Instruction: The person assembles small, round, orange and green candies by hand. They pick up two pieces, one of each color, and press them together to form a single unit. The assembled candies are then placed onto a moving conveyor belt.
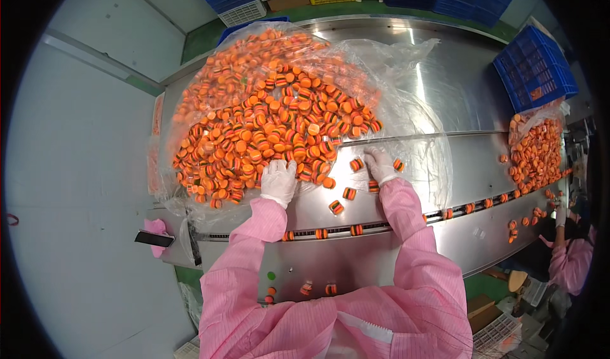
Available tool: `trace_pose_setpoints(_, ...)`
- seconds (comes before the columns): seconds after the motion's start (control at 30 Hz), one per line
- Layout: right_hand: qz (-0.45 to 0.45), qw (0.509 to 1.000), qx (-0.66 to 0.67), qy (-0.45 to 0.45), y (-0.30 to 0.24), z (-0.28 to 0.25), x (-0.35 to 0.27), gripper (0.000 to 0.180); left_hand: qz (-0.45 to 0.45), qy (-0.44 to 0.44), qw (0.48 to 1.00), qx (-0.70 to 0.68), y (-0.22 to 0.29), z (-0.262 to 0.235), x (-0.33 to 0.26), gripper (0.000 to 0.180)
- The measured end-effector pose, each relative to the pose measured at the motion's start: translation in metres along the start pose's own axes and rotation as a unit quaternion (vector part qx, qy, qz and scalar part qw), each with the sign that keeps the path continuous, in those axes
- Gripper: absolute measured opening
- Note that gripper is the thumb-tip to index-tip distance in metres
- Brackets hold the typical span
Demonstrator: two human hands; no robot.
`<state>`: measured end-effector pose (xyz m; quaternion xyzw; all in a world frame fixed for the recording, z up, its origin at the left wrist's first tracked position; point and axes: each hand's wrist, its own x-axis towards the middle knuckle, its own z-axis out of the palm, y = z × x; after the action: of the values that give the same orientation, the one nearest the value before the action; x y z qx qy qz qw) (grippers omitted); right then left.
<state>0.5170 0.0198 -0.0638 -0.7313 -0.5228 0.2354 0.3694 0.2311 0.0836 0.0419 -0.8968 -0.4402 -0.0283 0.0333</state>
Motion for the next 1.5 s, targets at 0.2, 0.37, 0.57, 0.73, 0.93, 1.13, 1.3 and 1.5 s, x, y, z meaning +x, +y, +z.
trace_pose_setpoints(0.2,0.247,0.897,0.355,-0.091,-0.078,-0.032,-0.023,0.018,0.016,0.016,0.998,0.058,-0.006,0.024,-0.001,0.028)
trace_pose_setpoints(0.37,-0.229,0.962,0.144,0.029,-0.119,0.032,-0.038,0.020,0.037,0.051,0.998,0.024,-0.012,0.016,-0.005,0.031)
trace_pose_setpoints(0.57,-0.104,0.980,-0.125,-0.116,-0.176,0.087,-0.039,0.038,0.035,0.093,0.993,-0.060,-0.030,0.023,-0.015,0.038)
trace_pose_setpoints(0.73,-0.095,0.963,-0.212,-0.136,-0.185,0.107,-0.027,0.034,0.045,0.141,0.980,-0.130,-0.036,0.032,-0.019,0.037)
trace_pose_setpoints(0.93,-0.110,0.965,-0.213,-0.104,-0.179,0.108,-0.030,0.024,-0.091,0.206,0.935,-0.274,-0.036,0.029,-0.026,0.031)
trace_pose_setpoints(1.13,-0.135,0.955,-0.236,-0.119,-0.199,0.105,-0.034,0.021,-0.227,0.230,0.836,-0.444,-0.053,0.048,-0.046,0.026)
trace_pose_setpoints(1.3,-0.120,0.942,-0.290,-0.119,-0.193,0.118,-0.029,0.020,-0.311,0.075,0.581,-0.749,-0.039,0.014,-0.106,0.030)
trace_pose_setpoints(1.5,-0.066,0.920,-0.354,-0.152,-0.202,0.135,-0.021,0.018,-0.395,-0.029,0.466,-0.791,-0.013,0.023,-0.174,0.031)
